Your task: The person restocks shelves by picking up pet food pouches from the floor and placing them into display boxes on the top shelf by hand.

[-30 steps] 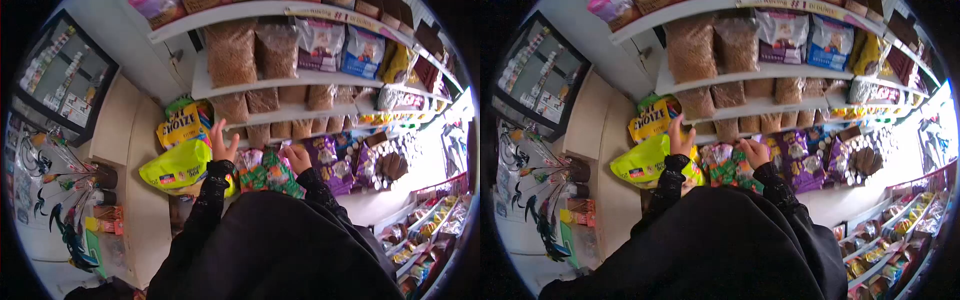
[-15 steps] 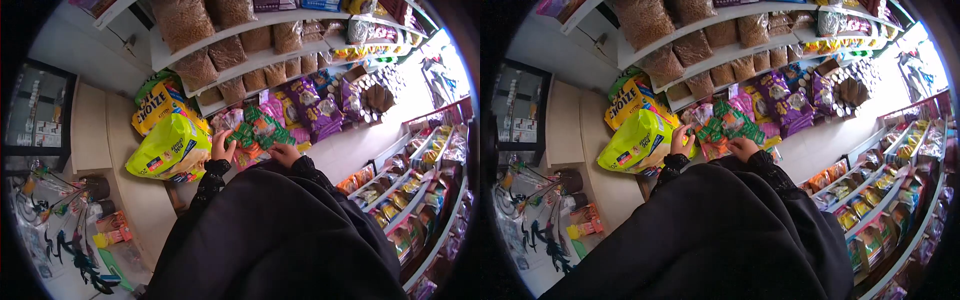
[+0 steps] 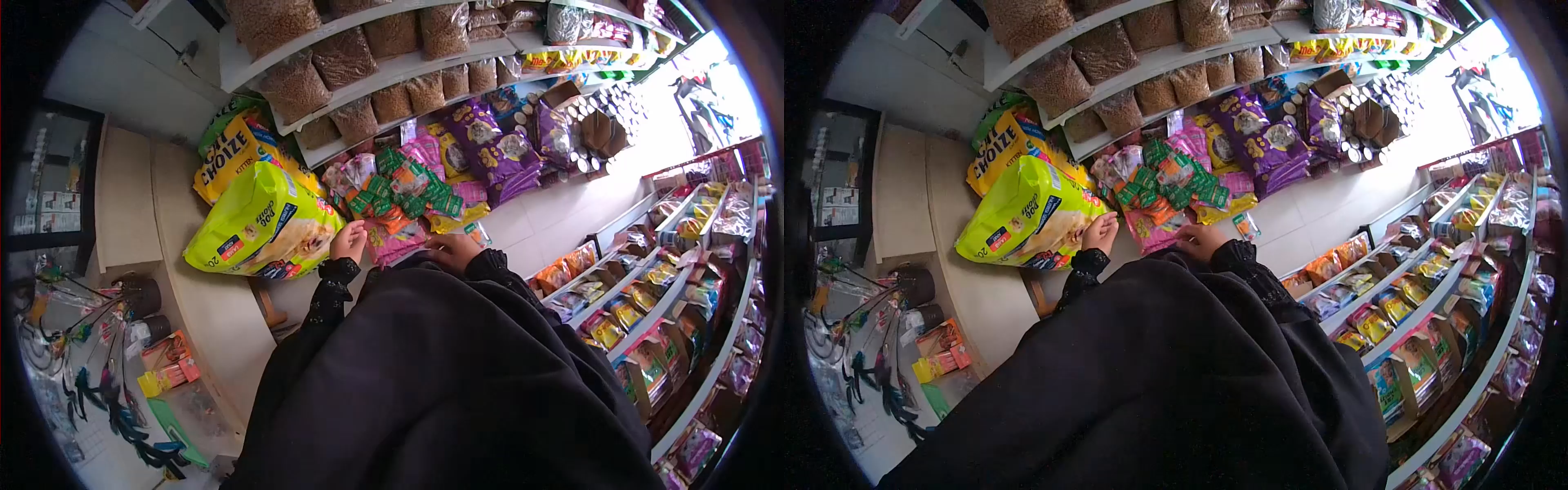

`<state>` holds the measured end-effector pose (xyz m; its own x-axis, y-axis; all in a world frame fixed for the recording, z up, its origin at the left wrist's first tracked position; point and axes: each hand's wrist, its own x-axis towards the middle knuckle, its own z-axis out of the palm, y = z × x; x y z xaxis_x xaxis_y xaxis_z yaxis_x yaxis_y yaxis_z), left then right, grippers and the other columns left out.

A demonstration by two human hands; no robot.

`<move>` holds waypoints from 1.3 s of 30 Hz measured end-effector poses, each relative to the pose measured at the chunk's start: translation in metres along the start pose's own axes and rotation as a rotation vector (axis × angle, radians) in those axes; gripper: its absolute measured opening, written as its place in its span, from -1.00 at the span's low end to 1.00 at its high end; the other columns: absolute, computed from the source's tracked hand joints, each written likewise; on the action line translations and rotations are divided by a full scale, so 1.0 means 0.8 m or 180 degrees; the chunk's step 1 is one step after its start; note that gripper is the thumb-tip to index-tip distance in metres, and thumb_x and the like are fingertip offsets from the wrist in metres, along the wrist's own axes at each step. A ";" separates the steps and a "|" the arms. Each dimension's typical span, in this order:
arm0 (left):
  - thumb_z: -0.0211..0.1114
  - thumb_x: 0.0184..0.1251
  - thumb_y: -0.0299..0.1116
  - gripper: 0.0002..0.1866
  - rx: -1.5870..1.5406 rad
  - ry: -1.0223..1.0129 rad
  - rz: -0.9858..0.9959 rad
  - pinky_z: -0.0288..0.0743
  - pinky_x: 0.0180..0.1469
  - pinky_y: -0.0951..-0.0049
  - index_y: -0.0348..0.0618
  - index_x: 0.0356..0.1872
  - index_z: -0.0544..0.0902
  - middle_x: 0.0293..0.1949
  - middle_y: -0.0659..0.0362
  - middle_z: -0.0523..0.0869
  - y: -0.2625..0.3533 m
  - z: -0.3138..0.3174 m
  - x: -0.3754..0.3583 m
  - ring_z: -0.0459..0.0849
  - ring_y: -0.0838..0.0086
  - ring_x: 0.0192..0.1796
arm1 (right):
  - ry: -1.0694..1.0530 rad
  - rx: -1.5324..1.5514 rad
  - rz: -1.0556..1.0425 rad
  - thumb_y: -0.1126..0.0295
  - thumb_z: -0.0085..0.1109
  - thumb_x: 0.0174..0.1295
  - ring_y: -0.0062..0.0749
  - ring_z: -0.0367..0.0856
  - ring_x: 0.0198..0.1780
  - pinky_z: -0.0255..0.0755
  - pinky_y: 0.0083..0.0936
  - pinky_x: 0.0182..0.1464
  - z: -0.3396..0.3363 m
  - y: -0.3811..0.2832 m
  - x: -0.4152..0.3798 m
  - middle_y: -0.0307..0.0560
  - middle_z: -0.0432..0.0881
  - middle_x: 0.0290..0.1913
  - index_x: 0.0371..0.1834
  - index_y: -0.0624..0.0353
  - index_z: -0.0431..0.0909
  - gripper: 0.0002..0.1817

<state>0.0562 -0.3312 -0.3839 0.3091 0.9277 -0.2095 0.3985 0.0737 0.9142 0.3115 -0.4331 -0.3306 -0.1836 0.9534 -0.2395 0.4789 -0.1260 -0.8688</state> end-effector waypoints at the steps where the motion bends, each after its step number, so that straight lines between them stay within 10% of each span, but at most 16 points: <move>1: 0.15 0.19 -0.33 -0.67 0.0009 -0.0039 -0.0011 0.42 -0.10 0.52 -0.20 -0.02 0.46 -0.16 0.14 0.59 0.009 0.004 0.005 0.56 0.49 -0.17 | -0.0012 -0.0004 -0.0034 0.22 0.10 0.10 -0.26 0.59 -0.32 0.44 -0.42 -0.24 -0.012 0.004 -0.001 -0.03 0.61 -0.36 -0.22 0.16 0.52 -0.72; 15: 0.15 0.18 -0.36 -0.71 0.0141 -0.0544 -0.0551 0.46 -0.17 0.57 -0.29 -0.11 0.49 -0.24 0.15 0.62 0.080 0.238 0.049 0.59 0.55 -0.22 | 0.1290 0.0276 0.0888 0.34 0.08 0.14 -0.47 0.58 -0.35 0.44 -0.54 -0.29 -0.263 0.235 -0.110 -0.10 0.62 -0.36 -0.18 0.19 0.52 -0.77; 21: 0.14 0.20 -0.32 -0.73 0.0083 -0.0525 -0.0697 0.45 -0.18 0.55 -0.21 -0.11 0.52 -0.27 0.17 0.63 0.085 0.279 0.036 0.59 0.56 -0.24 | 0.0864 0.0907 0.1140 0.38 0.06 0.18 -0.61 0.50 -0.35 0.41 -0.63 -0.24 -0.284 0.284 -0.066 -0.21 0.58 -0.37 -0.13 0.25 0.49 -0.76; 35: 0.12 0.23 -0.28 -0.69 0.0215 -0.0245 -0.0797 0.43 -0.03 0.45 -0.19 -0.05 0.48 -0.14 0.09 0.59 0.055 0.213 0.149 0.56 0.41 -0.07 | -0.0313 0.0437 0.0260 0.45 0.02 0.18 -0.57 0.50 -0.21 0.38 -0.61 -0.13 -0.296 0.179 0.098 -0.16 0.57 -0.28 -0.10 0.27 0.47 -0.76; 39: 0.11 0.25 -0.27 -0.69 -0.0059 -0.0048 -0.0909 0.41 -0.01 0.43 -0.14 -0.02 0.46 -0.07 0.06 0.56 -0.006 0.236 0.156 0.53 0.39 -0.03 | 0.0325 0.0427 -0.1551 0.51 0.09 0.07 -0.49 0.53 -0.35 0.39 -0.56 -0.26 -0.419 -0.086 0.110 -0.09 0.58 -0.30 -0.20 0.27 0.50 -0.79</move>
<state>0.2558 -0.2845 -0.4796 0.1996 0.8628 -0.4645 0.4554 0.3380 0.8236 0.5502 -0.2484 -0.1467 -0.2700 0.9312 0.2448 0.2432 0.3120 -0.9184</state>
